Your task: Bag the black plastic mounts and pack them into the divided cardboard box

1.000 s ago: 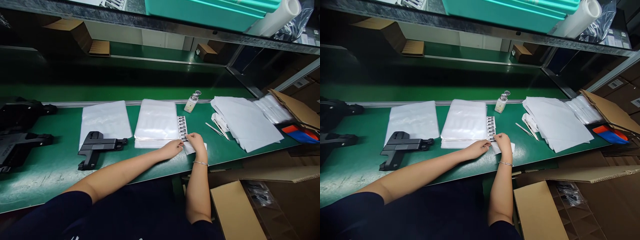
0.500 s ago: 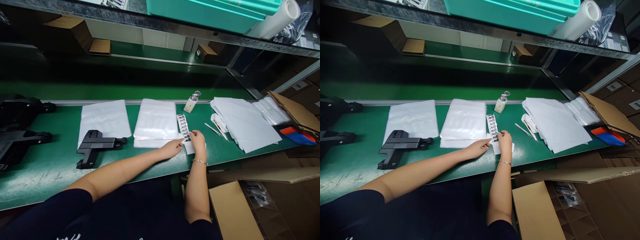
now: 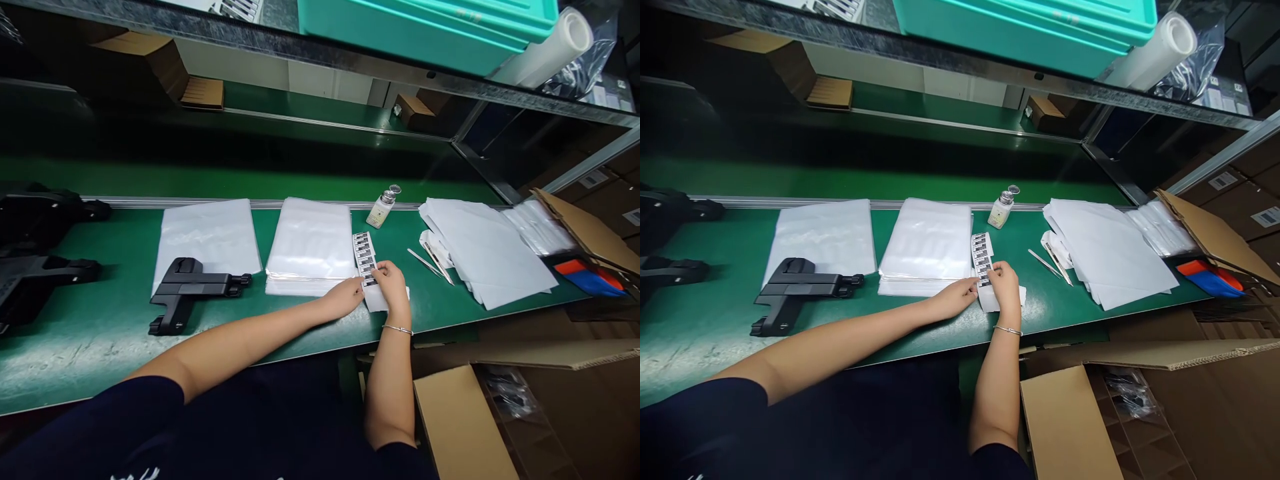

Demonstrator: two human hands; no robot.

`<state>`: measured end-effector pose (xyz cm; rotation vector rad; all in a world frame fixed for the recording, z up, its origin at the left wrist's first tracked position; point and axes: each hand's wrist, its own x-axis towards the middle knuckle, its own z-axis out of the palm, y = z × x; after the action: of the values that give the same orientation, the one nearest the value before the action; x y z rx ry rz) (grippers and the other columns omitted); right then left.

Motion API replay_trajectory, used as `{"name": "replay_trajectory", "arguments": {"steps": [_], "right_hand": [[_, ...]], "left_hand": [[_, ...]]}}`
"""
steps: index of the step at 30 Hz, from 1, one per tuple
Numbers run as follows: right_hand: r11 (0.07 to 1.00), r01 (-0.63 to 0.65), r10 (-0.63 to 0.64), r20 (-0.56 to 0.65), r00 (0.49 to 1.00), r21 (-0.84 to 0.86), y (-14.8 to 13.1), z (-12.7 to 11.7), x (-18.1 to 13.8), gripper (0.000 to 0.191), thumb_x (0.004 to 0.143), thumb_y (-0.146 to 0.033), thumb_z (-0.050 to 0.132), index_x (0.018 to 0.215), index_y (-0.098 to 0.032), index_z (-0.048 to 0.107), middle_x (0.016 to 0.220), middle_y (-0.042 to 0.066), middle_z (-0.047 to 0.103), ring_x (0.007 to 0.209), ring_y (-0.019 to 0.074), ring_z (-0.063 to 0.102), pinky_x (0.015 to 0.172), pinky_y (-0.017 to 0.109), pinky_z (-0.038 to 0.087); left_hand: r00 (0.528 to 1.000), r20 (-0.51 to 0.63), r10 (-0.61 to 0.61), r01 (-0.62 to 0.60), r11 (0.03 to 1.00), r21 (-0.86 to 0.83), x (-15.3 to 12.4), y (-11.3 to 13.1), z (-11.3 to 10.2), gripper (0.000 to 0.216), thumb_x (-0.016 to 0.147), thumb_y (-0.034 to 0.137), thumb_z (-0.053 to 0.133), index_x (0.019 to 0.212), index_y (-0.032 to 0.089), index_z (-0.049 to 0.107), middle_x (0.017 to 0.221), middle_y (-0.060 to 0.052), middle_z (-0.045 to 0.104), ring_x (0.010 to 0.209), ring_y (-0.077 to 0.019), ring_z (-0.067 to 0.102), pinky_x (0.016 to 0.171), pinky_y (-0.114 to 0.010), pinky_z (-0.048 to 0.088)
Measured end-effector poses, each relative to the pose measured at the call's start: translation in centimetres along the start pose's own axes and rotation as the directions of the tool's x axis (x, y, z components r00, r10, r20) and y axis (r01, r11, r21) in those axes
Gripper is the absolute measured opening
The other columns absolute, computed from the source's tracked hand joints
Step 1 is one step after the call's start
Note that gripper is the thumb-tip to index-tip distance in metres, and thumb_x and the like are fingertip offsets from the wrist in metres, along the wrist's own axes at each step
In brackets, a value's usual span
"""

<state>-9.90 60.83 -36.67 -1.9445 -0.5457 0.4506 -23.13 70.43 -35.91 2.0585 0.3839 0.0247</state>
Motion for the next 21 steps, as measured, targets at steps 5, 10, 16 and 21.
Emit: {"name": "replay_trajectory", "arguments": {"steps": [5, 10, 16, 21], "right_hand": [[0.980, 0.020, 0.003, -0.112, 0.994, 0.199, -0.2, 0.5, -1.5, 0.035, 0.072, -0.047, 0.059, 0.092, -0.023, 0.046, 0.060, -0.005, 0.056, 0.052, 0.0149, 0.052, 0.052, 0.027, 0.041], [0.978, 0.111, -0.046, -0.333, 0.942, 0.179, 0.1, 0.6, -3.2, 0.033, 0.081, -0.053, 0.054, 0.087, -0.021, 0.054, 0.077, 0.003, 0.064, 0.069, 0.0178, 0.059, 0.060, 0.029, 0.045], [0.845, 0.409, -0.511, -0.298, 0.806, -0.344, 1.5, 0.1, -4.6, 0.025, 0.088, -0.040, 0.053, 0.083, -0.021, 0.068, 0.096, 0.010, 0.067, 0.099, 0.0247, 0.059, 0.091, 0.043, 0.045], [0.735, 0.383, -0.608, -0.292, 0.739, -0.559, 1.6, 0.1, -5.0, 0.022, 0.090, -0.037, 0.053, 0.091, -0.022, 0.069, 0.110, 0.013, 0.064, 0.108, 0.0268, 0.055, 0.104, 0.052, 0.034]], "left_hand": [[0.992, -0.124, 0.032, -0.090, 0.860, -0.503, -0.3, 0.1, 0.9, 0.061, 0.084, 0.021, 0.055, 0.142, 0.014, 0.040, 0.105, -0.009, 0.066, 0.080, -0.0158, 0.063, 0.080, -0.031, 0.049], [0.977, -0.196, -0.079, -0.078, 0.727, -0.682, 1.2, -0.5, 0.9, 0.029, 0.076, 0.014, 0.059, 0.103, 0.011, 0.067, 0.078, -0.003, 0.068, 0.070, -0.0127, 0.060, 0.067, -0.022, 0.045], [0.974, -0.195, -0.112, -0.059, 0.709, -0.702, 2.0, -1.0, 0.8, 0.020, 0.076, 0.017, 0.060, 0.094, 0.012, 0.067, 0.074, -0.003, 0.069, 0.063, -0.0117, 0.059, 0.060, -0.021, 0.044], [0.982, -0.152, -0.110, -0.027, 0.719, -0.695, 1.9, -0.8, 0.9, 0.021, 0.077, 0.015, 0.058, 0.096, 0.011, 0.067, 0.080, -0.005, 0.071, 0.066, -0.0126, 0.062, 0.064, -0.023, 0.047]]}}
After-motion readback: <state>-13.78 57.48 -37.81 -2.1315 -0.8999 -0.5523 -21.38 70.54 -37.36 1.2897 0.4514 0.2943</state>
